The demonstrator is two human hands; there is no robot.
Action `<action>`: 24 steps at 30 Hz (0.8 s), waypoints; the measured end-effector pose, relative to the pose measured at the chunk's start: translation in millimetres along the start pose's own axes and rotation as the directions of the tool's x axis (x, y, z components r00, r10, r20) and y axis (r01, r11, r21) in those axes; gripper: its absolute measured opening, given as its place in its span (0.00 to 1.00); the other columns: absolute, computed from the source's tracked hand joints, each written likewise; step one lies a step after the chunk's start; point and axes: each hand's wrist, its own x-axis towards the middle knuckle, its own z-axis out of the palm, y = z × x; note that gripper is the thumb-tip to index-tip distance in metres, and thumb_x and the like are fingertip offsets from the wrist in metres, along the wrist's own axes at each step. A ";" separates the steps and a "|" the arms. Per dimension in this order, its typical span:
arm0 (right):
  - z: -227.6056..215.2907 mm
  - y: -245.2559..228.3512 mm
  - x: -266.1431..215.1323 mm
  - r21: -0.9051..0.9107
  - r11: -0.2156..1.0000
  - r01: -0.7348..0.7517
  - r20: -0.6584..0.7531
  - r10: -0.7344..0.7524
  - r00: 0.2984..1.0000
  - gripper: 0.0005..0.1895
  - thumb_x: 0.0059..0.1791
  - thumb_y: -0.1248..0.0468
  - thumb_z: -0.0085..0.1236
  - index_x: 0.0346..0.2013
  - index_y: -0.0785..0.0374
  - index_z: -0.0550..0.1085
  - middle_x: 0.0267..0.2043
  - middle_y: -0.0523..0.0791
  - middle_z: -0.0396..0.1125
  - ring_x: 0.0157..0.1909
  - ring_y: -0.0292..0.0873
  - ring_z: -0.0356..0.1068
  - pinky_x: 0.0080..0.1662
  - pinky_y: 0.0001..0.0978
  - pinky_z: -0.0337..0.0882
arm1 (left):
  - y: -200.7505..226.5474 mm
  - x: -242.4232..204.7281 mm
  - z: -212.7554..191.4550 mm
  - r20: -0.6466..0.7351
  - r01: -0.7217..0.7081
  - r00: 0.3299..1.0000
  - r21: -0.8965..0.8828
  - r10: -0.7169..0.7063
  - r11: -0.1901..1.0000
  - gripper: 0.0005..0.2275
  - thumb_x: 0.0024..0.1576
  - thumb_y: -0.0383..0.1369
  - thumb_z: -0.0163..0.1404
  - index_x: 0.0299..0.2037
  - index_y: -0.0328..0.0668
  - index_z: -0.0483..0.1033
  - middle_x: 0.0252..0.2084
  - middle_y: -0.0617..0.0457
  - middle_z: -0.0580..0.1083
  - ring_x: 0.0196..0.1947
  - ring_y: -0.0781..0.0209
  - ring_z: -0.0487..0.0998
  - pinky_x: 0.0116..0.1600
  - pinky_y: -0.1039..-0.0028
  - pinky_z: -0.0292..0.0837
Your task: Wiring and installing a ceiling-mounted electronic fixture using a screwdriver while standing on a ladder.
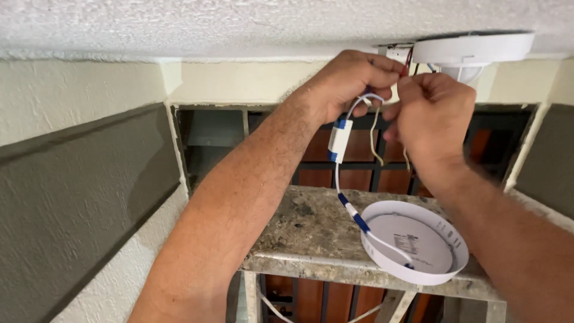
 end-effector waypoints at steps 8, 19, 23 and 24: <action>-46.9 67.0 30.2 -0.765 0.062 0.641 0.368 -0.775 0.514 0.08 0.63 0.61 0.61 0.56 0.59 0.77 0.18 0.33 0.60 0.16 0.34 0.59 0.18 0.27 0.61 | 10.4 -11.9 -3.3 0.001 0.030 1.000 -0.088 -0.030 0.996 0.09 0.56 0.25 0.55 0.45 0.32 0.82 0.27 0.47 0.74 0.20 0.65 0.69 0.16 0.80 0.54; -51.5 53.2 61.6 -0.734 -0.564 0.379 0.629 -0.775 0.063 0.14 0.56 0.61 0.57 0.55 0.43 0.81 0.28 0.34 0.60 0.25 0.32 0.62 0.31 0.25 0.55 | 2.1 -6.9 -6.1 -0.012 -0.025 1.000 -0.057 0.024 0.998 0.13 0.55 0.22 0.49 0.46 0.33 0.83 0.25 0.48 0.75 0.20 0.66 0.70 0.19 0.79 0.57; -51.7 60.3 66.9 -0.726 -0.574 0.379 0.643 -0.762 0.075 0.08 0.56 0.61 0.54 0.48 0.48 0.79 0.27 0.34 0.59 0.24 0.34 0.57 0.33 0.26 0.53 | 2.1 -0.4 -3.5 -0.017 0.039 0.999 -0.113 -0.041 0.993 0.09 0.55 0.23 0.54 0.44 0.34 0.82 0.24 0.47 0.73 0.18 0.64 0.69 0.17 0.79 0.54; -50.1 61.4 66.1 -0.721 -0.576 0.386 0.650 -0.755 0.087 0.08 0.55 0.60 0.52 0.47 0.50 0.78 0.27 0.33 0.59 0.25 0.34 0.57 0.34 0.26 0.54 | 1.4 0.4 -2.9 -0.019 0.054 0.998 -0.113 -0.056 0.992 0.10 0.53 0.22 0.54 0.44 0.35 0.82 0.24 0.49 0.72 0.19 0.63 0.68 0.19 0.78 0.53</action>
